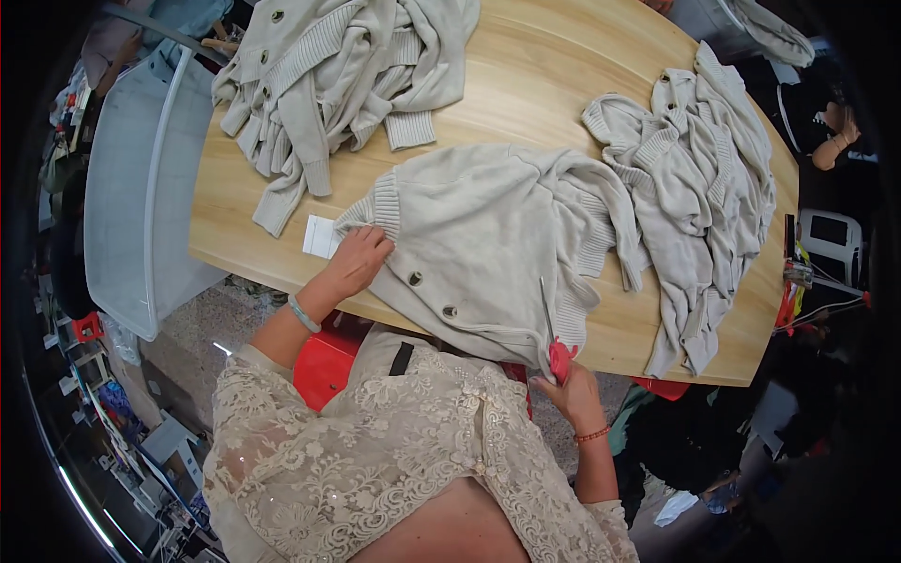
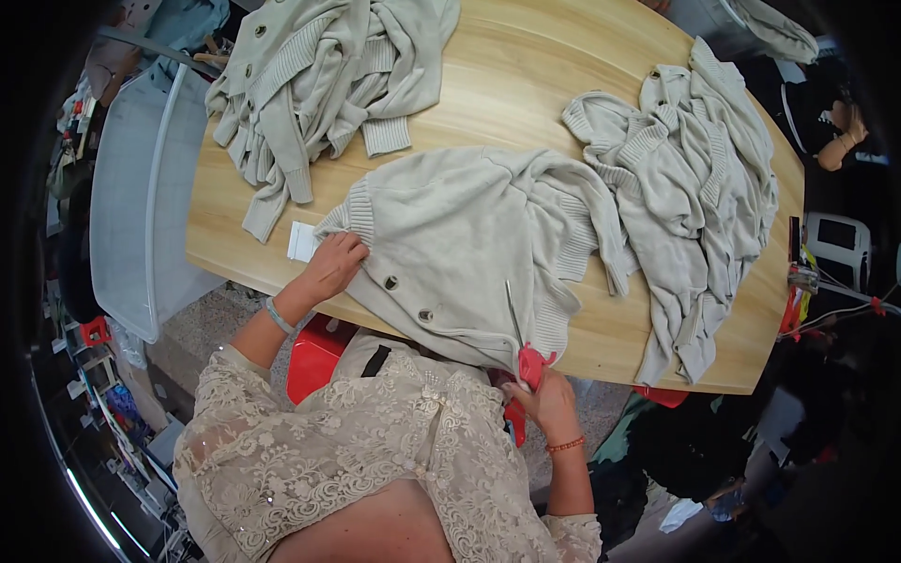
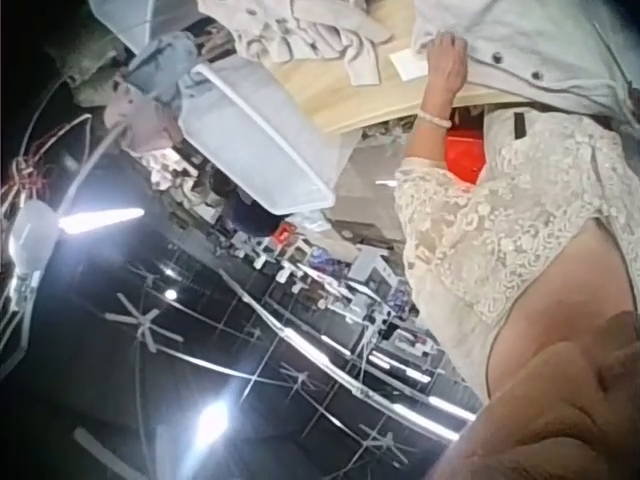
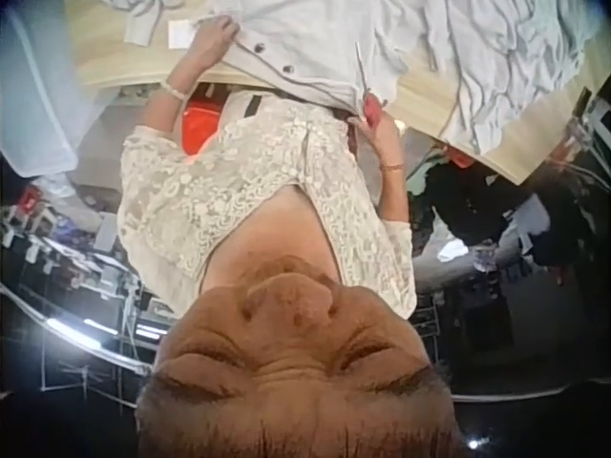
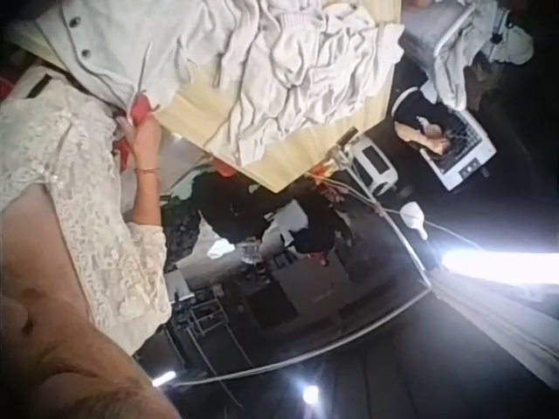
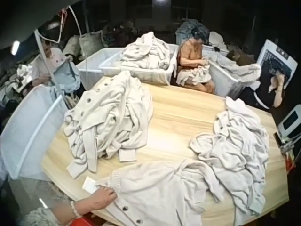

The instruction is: Inspecting and trimming loose threads from white knit cardigans at a workshop table.

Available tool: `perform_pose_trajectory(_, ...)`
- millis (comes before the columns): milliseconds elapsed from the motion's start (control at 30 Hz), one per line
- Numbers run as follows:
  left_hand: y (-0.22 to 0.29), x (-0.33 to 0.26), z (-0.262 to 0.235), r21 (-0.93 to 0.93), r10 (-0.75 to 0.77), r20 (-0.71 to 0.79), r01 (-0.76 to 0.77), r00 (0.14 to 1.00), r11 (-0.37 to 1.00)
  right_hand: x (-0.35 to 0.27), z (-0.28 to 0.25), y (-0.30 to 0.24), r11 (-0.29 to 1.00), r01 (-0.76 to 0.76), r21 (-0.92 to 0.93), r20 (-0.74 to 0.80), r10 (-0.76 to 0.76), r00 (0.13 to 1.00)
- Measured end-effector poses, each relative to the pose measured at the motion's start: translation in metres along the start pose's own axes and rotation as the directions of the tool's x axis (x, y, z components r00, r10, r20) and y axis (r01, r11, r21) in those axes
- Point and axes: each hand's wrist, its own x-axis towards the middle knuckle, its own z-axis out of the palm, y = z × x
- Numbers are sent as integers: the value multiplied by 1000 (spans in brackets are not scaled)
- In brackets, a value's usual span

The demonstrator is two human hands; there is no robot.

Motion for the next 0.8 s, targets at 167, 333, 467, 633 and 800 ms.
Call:
perform_pose_trajectory(167,-12,-3,19,-87,-80,-63,74,995,993,9,-5,-34,985,-60,163,44,54,998)
perform_pose_trajectory(333,-4,5,15,-118,-119,-107,106,987,987,3,3,-2,937,-160,-310,-251,81,964)
perform_pose_trajectory(467,-10,13,14,-158,-143,-160,117,977,980,8,-5,-10,974,128,-187,-473,-203,857)
perform_pose_trajectory(633,-23,36,10,-265,-172,-253,103,952,959,24,0,-48,987,149,62,-349,-119,930)
perform_pose_trajectory(800,-33,45,11,-338,-145,-247,55,958,940,69,27,-66,961,272,43,-34,-271,962)
